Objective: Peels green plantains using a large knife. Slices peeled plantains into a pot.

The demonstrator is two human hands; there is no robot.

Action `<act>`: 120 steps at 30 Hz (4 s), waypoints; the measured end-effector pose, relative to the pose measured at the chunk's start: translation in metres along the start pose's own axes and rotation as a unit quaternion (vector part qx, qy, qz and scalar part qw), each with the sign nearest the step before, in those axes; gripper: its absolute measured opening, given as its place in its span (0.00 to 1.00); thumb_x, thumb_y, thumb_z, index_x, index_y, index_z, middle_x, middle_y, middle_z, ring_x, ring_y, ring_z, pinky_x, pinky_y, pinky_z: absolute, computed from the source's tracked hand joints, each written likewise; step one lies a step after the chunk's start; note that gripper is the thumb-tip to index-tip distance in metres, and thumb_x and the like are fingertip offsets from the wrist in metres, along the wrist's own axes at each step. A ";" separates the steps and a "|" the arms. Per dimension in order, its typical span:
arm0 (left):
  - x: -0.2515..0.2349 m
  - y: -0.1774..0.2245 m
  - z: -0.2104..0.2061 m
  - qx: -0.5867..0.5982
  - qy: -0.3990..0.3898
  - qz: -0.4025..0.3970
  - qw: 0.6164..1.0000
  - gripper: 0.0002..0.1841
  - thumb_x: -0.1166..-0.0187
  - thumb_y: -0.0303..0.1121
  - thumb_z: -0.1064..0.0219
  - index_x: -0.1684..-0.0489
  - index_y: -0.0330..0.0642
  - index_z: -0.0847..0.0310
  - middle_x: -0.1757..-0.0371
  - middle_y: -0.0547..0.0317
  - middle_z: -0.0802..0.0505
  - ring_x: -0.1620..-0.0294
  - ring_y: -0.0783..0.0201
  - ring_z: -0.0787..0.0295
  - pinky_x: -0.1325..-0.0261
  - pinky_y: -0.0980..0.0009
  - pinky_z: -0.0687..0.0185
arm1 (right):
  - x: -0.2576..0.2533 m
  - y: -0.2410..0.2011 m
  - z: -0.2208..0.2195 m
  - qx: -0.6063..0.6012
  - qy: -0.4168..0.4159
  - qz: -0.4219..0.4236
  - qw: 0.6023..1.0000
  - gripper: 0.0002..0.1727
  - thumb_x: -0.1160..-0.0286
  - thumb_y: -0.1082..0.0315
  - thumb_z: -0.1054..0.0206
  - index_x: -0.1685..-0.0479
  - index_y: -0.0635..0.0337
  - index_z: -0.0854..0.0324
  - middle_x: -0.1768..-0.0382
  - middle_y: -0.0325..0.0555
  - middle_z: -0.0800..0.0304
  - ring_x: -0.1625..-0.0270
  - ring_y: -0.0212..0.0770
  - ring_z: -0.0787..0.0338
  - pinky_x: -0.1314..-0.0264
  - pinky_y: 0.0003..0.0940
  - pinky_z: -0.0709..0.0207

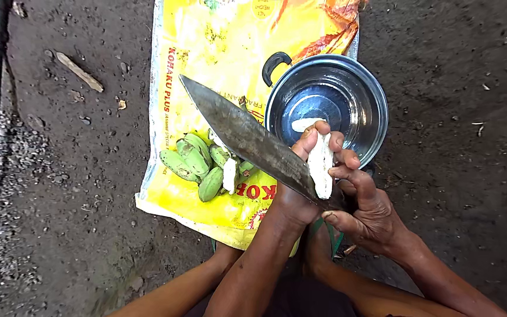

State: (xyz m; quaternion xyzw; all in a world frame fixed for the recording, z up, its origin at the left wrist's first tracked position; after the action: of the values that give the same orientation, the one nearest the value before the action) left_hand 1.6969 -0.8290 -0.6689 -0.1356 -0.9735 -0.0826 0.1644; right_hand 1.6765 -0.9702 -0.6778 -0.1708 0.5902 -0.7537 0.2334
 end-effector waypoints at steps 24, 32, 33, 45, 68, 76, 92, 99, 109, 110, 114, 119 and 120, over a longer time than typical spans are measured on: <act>0.000 -0.004 0.001 -0.014 0.011 0.001 1.000 0.20 0.10 0.50 0.55 0.53 0.48 0.20 0.60 0.56 0.13 0.55 0.57 0.10 0.49 0.62 0.11 | -0.004 0.005 0.005 0.019 0.025 -0.020 0.999 0.35 0.19 0.45 0.33 0.20 0.57 0.33 0.55 0.40 0.08 0.53 0.19 0.11 0.48 0.18 0.15; 0.002 -0.004 -0.006 -0.041 -0.011 0.010 0.999 0.25 0.09 0.53 0.61 0.48 0.50 0.18 0.51 0.56 0.09 0.49 0.60 0.09 0.50 0.66 0.11 | -0.001 -0.001 0.012 0.011 0.010 -0.030 0.999 0.44 0.18 0.42 0.36 0.07 0.51 0.47 0.51 0.42 0.08 0.53 0.20 0.11 0.48 0.18 0.16; 0.002 -0.003 -0.008 -0.042 -0.021 0.011 0.999 0.29 0.09 0.56 0.63 0.45 0.50 0.17 0.48 0.56 0.09 0.48 0.60 0.09 0.50 0.67 0.11 | -0.002 -0.002 0.013 0.014 0.009 -0.039 0.999 0.44 0.19 0.42 0.36 0.08 0.54 0.45 0.51 0.42 0.08 0.53 0.20 0.11 0.48 0.18 0.16; 0.002 -0.006 0.006 -0.081 -0.040 -0.020 0.996 0.36 0.15 0.66 0.68 0.44 0.49 0.19 0.51 0.55 0.11 0.49 0.60 0.11 0.50 0.66 0.13 | -0.010 0.004 0.008 -0.007 0.020 -0.047 0.999 0.39 0.18 0.41 0.38 0.13 0.53 0.37 0.49 0.39 0.09 0.50 0.22 0.11 0.45 0.23 0.15; -0.002 -0.015 0.012 -0.053 -0.055 -0.025 0.997 0.34 0.31 0.70 0.33 0.38 0.54 0.20 0.39 0.55 0.09 0.31 0.56 0.13 0.35 0.61 0.14 | -0.009 0.010 0.019 0.066 0.031 -0.039 0.997 0.36 0.15 0.48 0.38 0.12 0.57 0.36 0.49 0.42 0.09 0.54 0.18 0.14 0.51 0.15 0.19; -0.005 -0.009 0.015 -0.097 -0.012 -0.002 0.995 0.32 0.23 0.71 0.45 0.41 0.53 0.18 0.41 0.55 0.07 0.37 0.60 0.10 0.43 0.66 0.11 | -0.009 0.012 0.022 0.079 0.023 -0.076 0.994 0.33 0.15 0.50 0.39 0.14 0.56 0.32 0.58 0.36 0.10 0.62 0.16 0.16 0.58 0.15 0.20; -0.011 0.027 0.035 -0.120 0.200 -0.002 0.972 0.25 0.09 0.45 0.65 0.28 0.47 0.28 0.36 0.51 0.11 0.35 0.58 0.12 0.37 0.61 0.15 | -0.012 0.033 0.025 -0.403 -0.010 -0.367 0.838 0.24 0.09 0.42 0.60 0.51 0.52 0.28 0.75 0.38 0.17 0.84 0.25 0.25 0.80 0.16 0.28; -0.015 0.024 0.033 -0.083 0.202 -0.023 0.976 0.14 0.08 0.36 0.54 0.38 0.50 0.24 0.60 0.59 0.12 0.64 0.67 0.11 0.57 0.74 0.13 | 0.000 0.036 0.027 -0.366 0.007 -0.331 0.870 0.32 0.11 0.43 0.55 0.14 0.48 0.47 0.72 0.37 0.13 0.83 0.25 0.23 0.80 0.17 0.27; -0.014 0.015 0.026 -0.170 0.246 -0.019 0.954 0.15 0.08 0.31 0.56 0.32 0.44 0.29 0.54 0.54 0.10 0.54 0.60 0.07 0.50 0.66 0.10 | -0.003 0.007 -0.003 -0.247 -0.063 -0.200 0.946 0.47 0.17 0.40 0.42 0.06 0.54 0.59 0.67 0.30 0.13 0.79 0.20 0.24 0.76 0.16 0.27; -0.014 0.016 0.026 -0.138 0.228 -0.009 0.964 0.17 0.07 0.32 0.60 0.30 0.44 0.29 0.49 0.51 0.10 0.49 0.58 0.07 0.46 0.64 0.11 | -0.001 0.009 -0.003 -0.249 -0.056 -0.202 0.945 0.47 0.17 0.40 0.42 0.06 0.54 0.57 0.67 0.30 0.13 0.79 0.21 0.24 0.77 0.17 0.27; -0.014 0.018 0.029 -0.057 0.153 0.002 0.987 0.23 0.13 0.28 0.66 0.24 0.47 0.34 0.30 0.48 0.15 0.33 0.54 0.13 0.33 0.61 0.16 | 0.002 0.011 -0.001 -0.349 -0.049 -0.202 0.914 0.44 0.17 0.37 0.43 0.08 0.50 0.52 0.66 0.33 0.13 0.80 0.21 0.24 0.77 0.16 0.27; -0.015 0.009 0.037 -0.042 0.079 0.005 0.996 0.21 0.17 0.25 0.58 0.29 0.45 0.30 0.34 0.51 0.12 0.44 0.63 0.09 0.43 0.72 0.13 | -0.002 0.006 0.000 -0.359 -0.055 -0.185 0.913 0.40 0.16 0.37 0.44 0.11 0.49 0.46 0.66 0.31 0.13 0.78 0.20 0.24 0.75 0.16 0.27; -0.015 0.009 0.038 -0.035 0.072 0.004 0.997 0.21 0.17 0.24 0.56 0.29 0.45 0.29 0.36 0.52 0.11 0.46 0.63 0.08 0.45 0.71 0.12 | -0.001 0.006 0.001 -0.325 -0.050 -0.176 0.928 0.40 0.16 0.38 0.44 0.11 0.49 0.46 0.66 0.30 0.13 0.77 0.20 0.23 0.75 0.15 0.27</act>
State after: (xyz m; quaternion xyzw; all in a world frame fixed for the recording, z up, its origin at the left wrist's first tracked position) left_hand 1.7021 -0.8167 -0.7084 -0.1383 -0.9552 -0.1252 0.2297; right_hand 1.6789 -0.9711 -0.6833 -0.3753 0.7511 -0.5400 0.0579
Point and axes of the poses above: each hand's wrist, its own x-axis away from the middle knuckle, its own z-axis out of the back of the hand, y = z × x, the point moved 2 cm from there along -x, towards the middle knuckle
